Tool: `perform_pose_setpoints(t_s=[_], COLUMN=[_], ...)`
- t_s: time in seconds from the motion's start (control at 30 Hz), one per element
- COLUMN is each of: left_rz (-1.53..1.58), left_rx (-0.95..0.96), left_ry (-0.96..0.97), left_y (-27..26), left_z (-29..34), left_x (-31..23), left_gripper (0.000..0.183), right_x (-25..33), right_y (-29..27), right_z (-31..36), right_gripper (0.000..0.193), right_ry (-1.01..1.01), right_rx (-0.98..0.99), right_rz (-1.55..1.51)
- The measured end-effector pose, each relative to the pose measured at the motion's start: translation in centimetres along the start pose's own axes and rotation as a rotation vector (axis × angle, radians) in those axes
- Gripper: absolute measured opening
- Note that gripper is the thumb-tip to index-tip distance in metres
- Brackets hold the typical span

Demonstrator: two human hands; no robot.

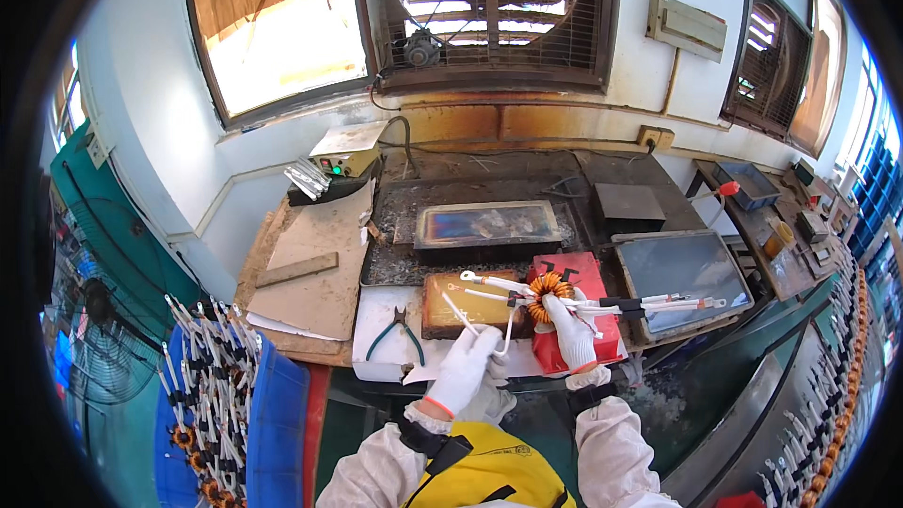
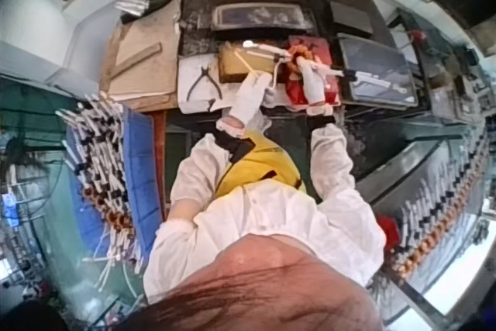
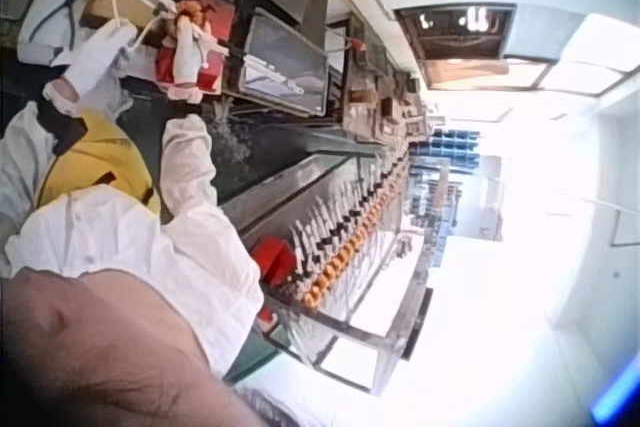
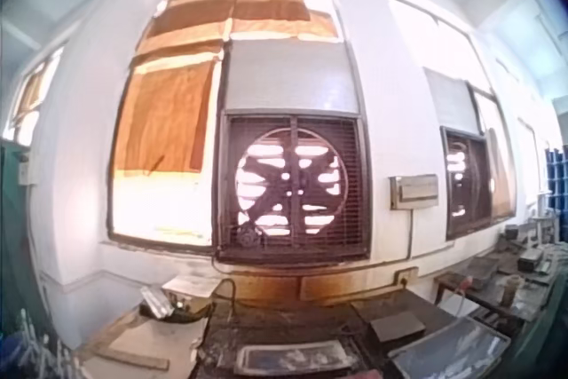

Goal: Dipping wire leads of motor coils into a molten solder bath and soldering connections.

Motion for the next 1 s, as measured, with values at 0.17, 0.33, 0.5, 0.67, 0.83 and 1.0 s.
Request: perform_pose_setpoints(t_s=[0.17,0.33,0.5,0.67,0.83,1.0], left_rz=[-1.051,0.181,0.398,0.407,0.342,-0.043], left_rx=[-0.039,-0.025,0.054,0.043,-0.029,-0.152], left_ry=[0.749,-0.119,-0.264,-0.257,-0.221,-0.052], left_y=[1.2,-1.1,-2.8,-2.1,-4.1,-10.5], left_z=[-0.2,-0.8,-1.8,-1.0,1.0,5.1], left_x=[0.7,0.6,2.1,1.7,0.9,-1.6], left_gripper=[0.021,0.025,0.028,0.032,0.044,0.041], right_x=[-0.2,0.0,-0.1,0.3,0.8,0.3], right_y=[-0.4,-0.3,-0.2,0.1,0.3,0.3], right_z=[0.1,-0.3,-0.4,-0.2,0.1,-0.1], right_gripper=[0.031,0.037,0.038,0.033,0.031,0.030], right_ry=[-0.048,-0.005,0.012,0.012,0.026,-0.032], right_rx=[-0.018,-0.049,-0.032,-0.045,-0.061,-0.136], right_rz=[0.003,0.046,0.042,0.063,0.119,0.158])
Point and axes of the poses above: each hand's wrist, its own z-axis away from the middle knuckle, its own y-axis out of the palm, x = y × z, the point moved 2 cm from there along -z, towards the middle knuckle, and after that the axes turned 8 degrees about z, right-handed, at the moved point
